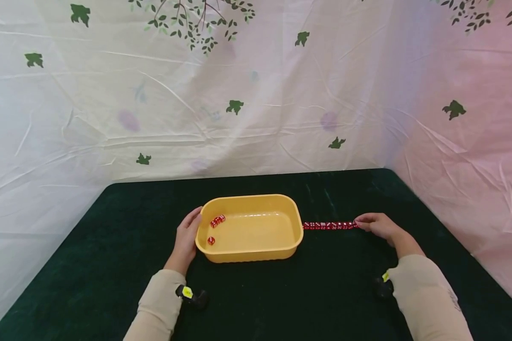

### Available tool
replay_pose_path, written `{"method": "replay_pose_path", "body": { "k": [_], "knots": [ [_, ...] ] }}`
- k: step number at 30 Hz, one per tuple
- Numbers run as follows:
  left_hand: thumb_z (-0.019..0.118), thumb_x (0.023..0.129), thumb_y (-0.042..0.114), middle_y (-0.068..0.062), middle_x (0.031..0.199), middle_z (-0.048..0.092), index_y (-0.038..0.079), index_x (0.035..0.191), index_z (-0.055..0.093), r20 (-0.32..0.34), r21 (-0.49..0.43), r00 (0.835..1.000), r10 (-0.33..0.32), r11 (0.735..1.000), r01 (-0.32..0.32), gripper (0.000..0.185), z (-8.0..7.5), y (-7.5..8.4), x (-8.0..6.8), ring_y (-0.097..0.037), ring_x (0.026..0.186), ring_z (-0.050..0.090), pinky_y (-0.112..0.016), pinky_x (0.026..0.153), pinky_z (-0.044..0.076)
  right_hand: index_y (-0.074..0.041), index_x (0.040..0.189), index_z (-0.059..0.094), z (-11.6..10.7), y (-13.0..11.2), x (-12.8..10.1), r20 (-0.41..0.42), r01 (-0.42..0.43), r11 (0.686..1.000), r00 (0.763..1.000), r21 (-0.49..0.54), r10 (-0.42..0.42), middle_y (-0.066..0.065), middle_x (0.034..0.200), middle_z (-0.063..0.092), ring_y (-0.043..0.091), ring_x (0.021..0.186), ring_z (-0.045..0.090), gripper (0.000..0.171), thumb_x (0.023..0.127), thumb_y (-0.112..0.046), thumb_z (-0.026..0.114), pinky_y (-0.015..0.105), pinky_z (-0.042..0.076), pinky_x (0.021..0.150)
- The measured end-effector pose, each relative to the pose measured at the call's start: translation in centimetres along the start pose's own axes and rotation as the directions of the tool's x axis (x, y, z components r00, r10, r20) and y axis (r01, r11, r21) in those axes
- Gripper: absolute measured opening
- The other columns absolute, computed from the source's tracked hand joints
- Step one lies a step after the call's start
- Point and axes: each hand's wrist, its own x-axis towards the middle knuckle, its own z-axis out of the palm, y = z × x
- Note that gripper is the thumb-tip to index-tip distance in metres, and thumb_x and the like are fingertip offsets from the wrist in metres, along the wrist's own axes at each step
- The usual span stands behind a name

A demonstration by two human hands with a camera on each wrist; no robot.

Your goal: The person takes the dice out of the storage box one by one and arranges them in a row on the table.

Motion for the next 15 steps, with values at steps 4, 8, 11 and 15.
{"method": "replay_pose_path", "body": {
  "k": [4,8,11,15],
  "knots": [
    [0.047,0.089,0.028,-0.004,0.124,0.043,0.015,0.123,0.046,-0.001,-0.001,1.0,0.002,1.0,-0.002,0.036,-0.02,-0.08,-0.02,-0.019,0.109,0.043,-0.033,0.091,0.035,0.004,0.113,0.049,0.21,-0.04,-0.01,-0.011,-0.004,1.0,1.0,-0.008,0.004,0.015,0.106,0.047,0.028,0.093,0.041,0.041,0.088,-0.029,0.047,0.04,0.036,0.074],
    [0.047,0.089,0.029,-0.005,0.125,0.042,0.015,0.123,0.045,-0.003,0.001,1.0,0.005,1.0,-0.005,0.037,-0.02,-0.11,0.04,-0.019,0.109,0.042,-0.034,0.091,0.035,0.003,0.112,0.05,0.36,0.02,0.03,-0.027,-0.002,1.0,1.0,0.008,0.002,0.015,0.105,0.048,0.028,0.093,0.04,0.04,0.088,-0.028,0.049,0.041,0.035,0.075],
    [0.047,0.089,0.029,-0.004,0.125,0.042,0.016,0.123,0.045,-0.005,0.007,1.0,0.001,1.0,-0.001,0.037,0.0,-0.09,0.08,-0.019,0.11,0.042,-0.033,0.091,0.035,0.004,0.111,0.051,0.41,0.11,0.05,-0.031,0.002,1.0,1.0,0.025,-0.002,0.016,0.106,0.048,0.029,0.095,0.039,0.039,0.088,-0.028,0.049,0.042,0.034,0.076],
    [0.046,0.089,0.028,-0.004,0.125,0.042,0.015,0.123,0.045,-0.002,0.005,1.0,0.005,1.0,-0.005,0.036,0.02,0.0,0.06,-0.018,0.11,0.042,-0.033,0.091,0.035,0.004,0.113,0.05,0.4,0.2,0.05,-0.029,-0.001,0.999,1.0,0.035,0.002,0.017,0.108,0.047,0.03,0.097,0.038,0.041,0.088,-0.028,0.049,0.045,0.033,0.077]
  ]
}}
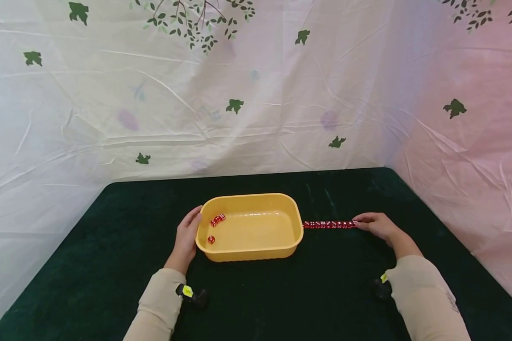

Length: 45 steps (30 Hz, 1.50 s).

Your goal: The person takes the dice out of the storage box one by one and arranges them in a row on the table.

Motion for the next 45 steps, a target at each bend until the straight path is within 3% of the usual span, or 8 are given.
{"method": "replay_pose_path", "body": {
  "k": [7,14,19,26,34,39,45],
  "knots": [
    [0.046,0.09,0.027,-0.005,0.124,0.042,0.014,0.123,0.045,0.007,-0.013,1.0,0.004,1.0,-0.004,0.036,-0.2,0.1,0.0,-0.019,0.109,0.043,-0.033,0.09,0.036,0.005,0.116,0.047,0.1,-0.6,-0.1,0.019,-0.008,1.0,1.0,-0.007,0.008,0.02,0.112,0.044,0.033,0.101,0.037,0.044,0.088,-0.03,0.048,0.05,0.032,0.081],
    [0.046,0.089,0.03,-0.006,0.124,0.043,0.015,0.123,0.045,0.001,-0.016,1.0,0.01,1.0,-0.01,0.038,-0.2,-0.1,0.0,-0.02,0.109,0.043,-0.034,0.09,0.036,0.008,0.121,0.04,-0.4,-1.4,-0.3,0.071,-0.043,0.999,0.996,-0.008,0.044,0.016,0.108,0.049,0.023,0.085,0.048,0.05,0.089,-0.03,0.047,0.033,0.042,0.071],
    [0.046,0.089,0.03,-0.004,0.123,0.043,0.017,0.123,0.045,-0.008,-0.004,1.0,0.0,1.0,0.0,0.036,-0.2,-0.2,0.2,-0.018,0.108,0.043,-0.033,0.09,0.036,0.01,0.123,0.034,-1.4,-2.6,-0.2,0.085,-0.059,0.998,0.995,-0.001,0.059,0.017,0.106,0.051,0.024,0.085,0.05,0.053,0.09,-0.031,0.044,0.036,0.043,0.073],
    [0.046,0.089,0.03,-0.003,0.123,0.043,0.017,0.122,0.046,-0.009,0.002,1.0,-0.001,1.0,0.001,0.036,-0.1,-0.1,0.1,-0.018,0.107,0.044,-0.033,0.09,0.036,0.01,0.124,0.032,-2.4,-5.7,0.3,0.031,-0.024,0.998,0.999,-0.054,0.025,0.026,0.112,0.046,0.031,0.09,0.05,0.059,0.089,-0.036,0.043,0.044,0.041,0.08],
    [0.046,0.089,0.031,-0.003,0.123,0.043,0.017,0.122,0.045,-0.009,0.002,1.0,-0.003,1.0,0.003,0.036,0.1,-0.1,0.0,-0.018,0.108,0.043,-0.033,0.09,0.036,0.009,0.121,0.036,-3.2,-9.0,1.3,-0.019,0.053,0.993,0.998,-0.108,-0.055,0.012,0.1,0.055,0.017,0.078,0.054,0.057,0.088,-0.037,0.044,0.041,0.044,0.077],
    [0.045,0.089,0.03,-0.004,0.124,0.042,0.016,0.123,0.045,-0.006,-0.002,1.0,0.003,1.0,-0.003,0.036,0.2,0.0,0.0,-0.019,0.108,0.043,-0.034,0.09,0.036,0.009,0.121,0.036,-3.6,-10.9,1.8,-0.02,0.082,0.989,0.996,-0.119,-0.085,0.014,0.102,0.054,0.015,0.077,0.054,0.056,0.089,-0.036,0.043,0.042,0.042,0.08],
    [0.045,0.09,0.03,-0.003,0.124,0.042,0.017,0.122,0.045,-0.013,-0.004,1.0,-0.005,1.0,0.005,0.035,0.1,-0.1,-0.1,-0.017,0.108,0.043,-0.033,0.09,0.036,0.007,0.123,0.036,-3.0,-13.7,2.7,-0.03,0.121,0.986,0.992,-0.115,-0.125,0.016,0.107,0.052,0.013,0.078,0.053,0.054,0.089,-0.034,0.045,0.029,0.044,0.074]
  ]
}}
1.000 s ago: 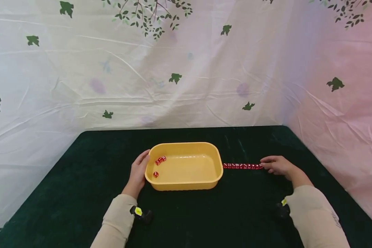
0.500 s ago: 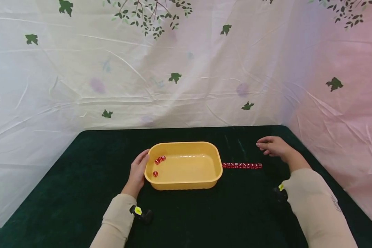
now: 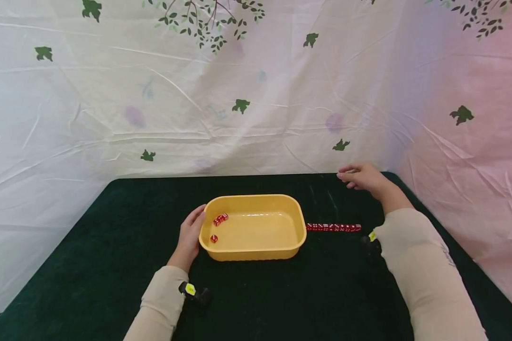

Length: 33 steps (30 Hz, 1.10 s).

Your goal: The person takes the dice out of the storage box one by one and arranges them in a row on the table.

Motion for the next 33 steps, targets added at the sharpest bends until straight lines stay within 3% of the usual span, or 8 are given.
{"method": "replay_pose_path", "body": {
  "k": [2,6,9,15,26,33],
  "knots": [
    [0.045,0.09,0.03,-0.003,0.124,0.042,0.017,0.122,0.045,-0.001,0.003,1.0,0.0,1.0,0.0,0.035,0.0,0.0,0.0,-0.017,0.108,0.043,-0.032,0.09,0.036,0.006,0.123,0.037,0.4,-0.8,0.5,-0.012,0.009,1.0,1.0,-0.009,-0.009,0.017,0.108,0.052,0.013,0.078,0.053,0.054,0.088,-0.035,0.046,0.026,0.044,0.072],
    [0.045,0.09,0.03,-0.002,0.124,0.042,0.017,0.122,0.045,-0.002,0.007,1.0,-0.004,1.0,0.004,0.035,0.0,0.2,0.1,-0.017,0.108,0.043,-0.032,0.09,0.035,0.002,0.123,0.041,1.6,-2.7,1.5,-0.029,0.031,0.999,0.999,-0.038,-0.032,0.021,0.114,0.048,0.019,0.081,0.053,0.054,0.086,-0.036,0.049,0.032,0.043,0.078],
    [0.045,0.09,0.03,-0.003,0.124,0.042,0.017,0.122,0.045,-0.002,0.008,1.0,-0.002,1.0,0.002,0.035,-0.1,0.3,0.1,-0.017,0.109,0.043,-0.033,0.091,0.035,0.001,0.122,0.043,2.8,-4.0,2.1,-0.03,0.061,0.998,0.998,-0.026,-0.062,0.022,0.116,0.047,0.023,0.084,0.051,0.053,0.085,-0.035,0.052,0.038,0.042,0.082],
    [0.046,0.089,0.03,-0.002,0.123,0.043,0.018,0.122,0.046,-0.001,0.0,1.0,-0.006,1.0,0.006,0.035,-0.1,0.2,0.2,-0.017,0.108,0.043,-0.033,0.09,0.036,-0.001,0.118,0.047,5.6,-6.0,3.3,0.001,0.107,0.994,0.994,0.017,-0.107,0.019,0.117,0.048,0.027,0.088,0.05,0.047,0.083,-0.032,0.055,0.038,0.04,0.084],
    [0.046,0.089,0.029,-0.002,0.123,0.043,0.017,0.122,0.045,0.0,-0.008,1.0,-0.003,1.0,0.003,0.035,0.0,-0.2,0.1,-0.017,0.108,0.044,-0.032,0.09,0.036,-0.005,0.113,0.053,10.6,-7.8,5.0,0.035,0.135,0.986,0.99,0.1,-0.139,0.015,0.109,0.053,0.026,0.084,0.051,0.036,0.084,-0.025,0.057,0.04,0.041,0.081],
    [0.046,0.089,0.029,-0.002,0.123,0.043,0.016,0.122,0.045,-0.003,-0.009,1.0,0.001,1.0,-0.001,0.035,0.0,-0.2,0.2,-0.017,0.108,0.044,-0.032,0.09,0.036,-0.003,0.11,0.054,13.6,-8.5,5.7,0.07,0.144,0.976,0.985,0.165,-0.157,0.014,0.104,0.054,0.033,0.087,0.051,0.032,0.083,-0.021,0.058,0.042,0.04,0.082]
  ]
}}
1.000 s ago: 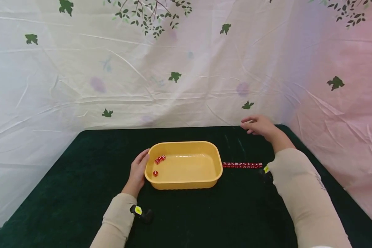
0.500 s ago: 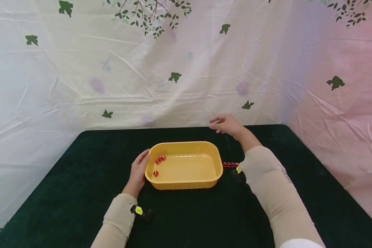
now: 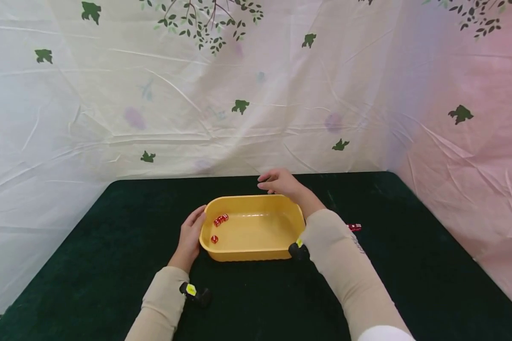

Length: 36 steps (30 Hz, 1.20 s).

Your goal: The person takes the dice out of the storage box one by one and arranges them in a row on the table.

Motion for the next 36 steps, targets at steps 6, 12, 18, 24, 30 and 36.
{"method": "replay_pose_path", "body": {
  "k": [6,12,18,24,30,36],
  "knots": [
    [0.046,0.089,0.029,-0.002,0.123,0.043,0.016,0.122,0.045,-0.004,0.0,1.0,-0.002,1.0,0.002,0.035,0.0,-0.1,0.1,-0.017,0.107,0.044,-0.032,0.09,0.036,-0.001,0.105,0.058,2.8,0.1,0.9,0.035,0.003,0.998,0.999,0.07,-0.005,0.011,0.094,0.057,0.036,0.088,0.051,0.028,0.081,-0.016,0.061,0.046,0.04,0.081],
    [0.046,0.089,0.03,-0.003,0.123,0.043,0.016,0.122,0.046,-0.007,-0.009,1.0,0.003,1.0,-0.003,0.035,0.2,-0.1,0.1,-0.018,0.107,0.044,-0.032,0.089,0.037,0.003,0.104,0.057,5.0,0.4,1.3,0.092,0.017,0.994,0.995,0.106,-0.027,0.009,0.089,0.059,0.029,0.085,0.052,0.03,0.079,-0.012,0.062,0.045,0.042,0.079],
    [0.046,0.089,0.029,-0.002,0.122,0.044,0.017,0.121,0.046,-0.015,-0.001,1.0,0.006,1.0,-0.006,0.034,0.3,0.0,0.1,-0.017,0.107,0.044,-0.031,0.089,0.037,0.002,0.106,0.056,6.6,0.5,1.4,0.16,0.01,0.996,0.987,0.093,-0.025,0.009,0.091,0.058,0.026,0.082,0.053,0.03,0.08,-0.012,0.061,0.043,0.043,0.078],
    [0.047,0.089,0.028,-0.005,0.123,0.044,0.014,0.122,0.046,-0.007,-0.009,1.0,0.006,1.0,-0.006,0.036,0.2,0.1,0.1,-0.019,0.107,0.045,-0.033,0.088,0.038,-0.001,0.105,0.058,8.5,0.4,1.7,0.223,0.029,0.998,0.974,0.049,-0.039,0.006,0.098,0.057,0.021,0.082,0.051,0.029,0.08,-0.015,0.061,0.038,0.044,0.076],
    [0.046,0.09,0.024,-0.006,0.123,0.044,0.013,0.122,0.046,0.004,-0.02,1.0,0.009,1.0,-0.009,0.034,0.0,0.2,-0.1,-0.02,0.108,0.045,-0.033,0.088,0.038,0.0,0.101,0.061,10.4,0.0,1.5,0.265,0.045,0.998,0.963,0.041,-0.054,0.004,0.09,0.059,0.021,0.079,0.051,0.025,0.08,-0.013,0.061,0.036,0.046,0.073],
    [0.046,0.09,0.023,-0.006,0.124,0.043,0.013,0.122,0.046,0.013,-0.018,1.0,0.017,1.0,-0.017,0.034,0.0,0.2,-0.1,-0.02,0.108,0.044,-0.033,0.088,0.038,-0.002,0.096,0.064,11.9,0.1,1.9,0.301,0.019,0.999,0.953,0.026,-0.026,0.003,0.087,0.06,0.02,0.072,0.053,0.019,0.08,-0.012,0.061,0.032,0.047,0.065]
  ]
}}
